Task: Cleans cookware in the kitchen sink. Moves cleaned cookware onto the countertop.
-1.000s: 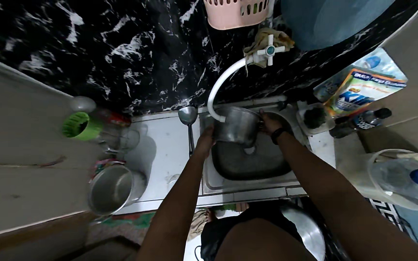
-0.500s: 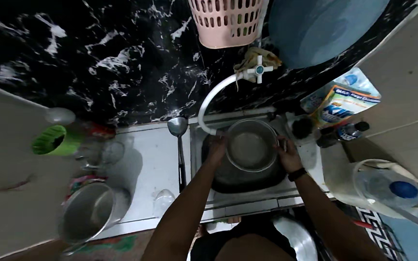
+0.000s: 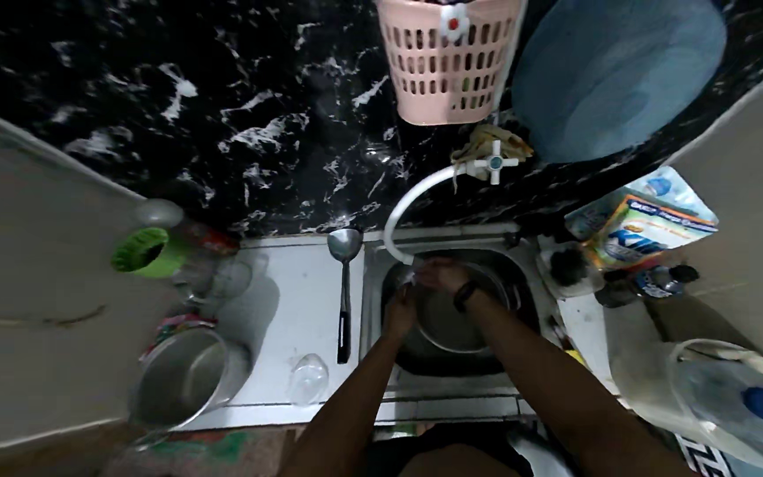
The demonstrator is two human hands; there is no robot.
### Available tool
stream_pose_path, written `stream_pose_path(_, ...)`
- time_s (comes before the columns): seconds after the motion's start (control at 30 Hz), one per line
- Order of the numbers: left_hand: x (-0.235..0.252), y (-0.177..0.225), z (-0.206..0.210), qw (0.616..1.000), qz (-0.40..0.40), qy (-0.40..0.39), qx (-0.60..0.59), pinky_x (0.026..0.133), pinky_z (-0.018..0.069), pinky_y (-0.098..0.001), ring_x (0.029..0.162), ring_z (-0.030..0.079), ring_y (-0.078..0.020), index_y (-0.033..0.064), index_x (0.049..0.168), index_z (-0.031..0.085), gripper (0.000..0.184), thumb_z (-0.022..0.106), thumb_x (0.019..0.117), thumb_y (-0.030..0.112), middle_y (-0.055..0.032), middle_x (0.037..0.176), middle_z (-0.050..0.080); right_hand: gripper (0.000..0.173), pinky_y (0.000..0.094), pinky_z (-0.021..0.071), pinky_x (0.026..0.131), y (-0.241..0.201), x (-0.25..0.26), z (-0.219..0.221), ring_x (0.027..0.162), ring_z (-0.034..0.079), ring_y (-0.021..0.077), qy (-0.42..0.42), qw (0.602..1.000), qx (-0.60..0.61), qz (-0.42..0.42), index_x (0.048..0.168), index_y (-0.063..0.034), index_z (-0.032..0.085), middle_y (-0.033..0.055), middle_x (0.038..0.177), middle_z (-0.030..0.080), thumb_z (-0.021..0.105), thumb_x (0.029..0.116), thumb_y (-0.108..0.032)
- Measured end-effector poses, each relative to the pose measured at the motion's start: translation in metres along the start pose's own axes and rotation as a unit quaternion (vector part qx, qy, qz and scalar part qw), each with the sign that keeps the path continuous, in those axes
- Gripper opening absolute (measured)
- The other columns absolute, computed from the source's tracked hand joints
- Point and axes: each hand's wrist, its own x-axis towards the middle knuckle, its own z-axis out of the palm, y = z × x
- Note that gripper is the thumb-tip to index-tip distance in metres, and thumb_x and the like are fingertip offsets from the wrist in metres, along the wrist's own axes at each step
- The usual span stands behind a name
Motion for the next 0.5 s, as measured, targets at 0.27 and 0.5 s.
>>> stream_pose_path(0.27, -0.022, -0.029, -0.015, 0.985, -0.087, -0.002, -0.146, 0.090, 0.0565, -0.0464, 0.106, 0.066, -0.0287, 0.0048, 0.150, 0.045, 0.050, 0.042, 0.1108, 0.037, -0.0230, 0.129, 0.061, 0.049, 0.0571, 0.0429, 0.113, 0.008, 0.053, 0.025, 0.132, 0.056, 0.0396, 0.031, 0.823, -0.552, -0.134, 0.139, -0.0001, 0.059, 0.0252, 0.139, 0.059, 0.062, 0.1027, -0.033)
stream_pose_path(0.5, -0.017, -0.034, -0.011, 0.966, -0.134, -0.016, -0.220, 0.087, 0.0571, -0.0461, 0.104, 0.066, -0.0289, 0.0060, 0.146, 0.049, 0.048, 0.044, 0.1102, 0.038, -0.0215, 0.126, 0.062, 0.038, 0.0571, 0.0444, 0.111, -0.038, 0.019, -0.029, 0.126, 0.061, 0.0363, -0.059, 0.708, -0.697, -0.094, 0.138, -0.0047, 0.061, 0.0204, 0.135, 0.064, 0.053, 0.1070, -0.025)
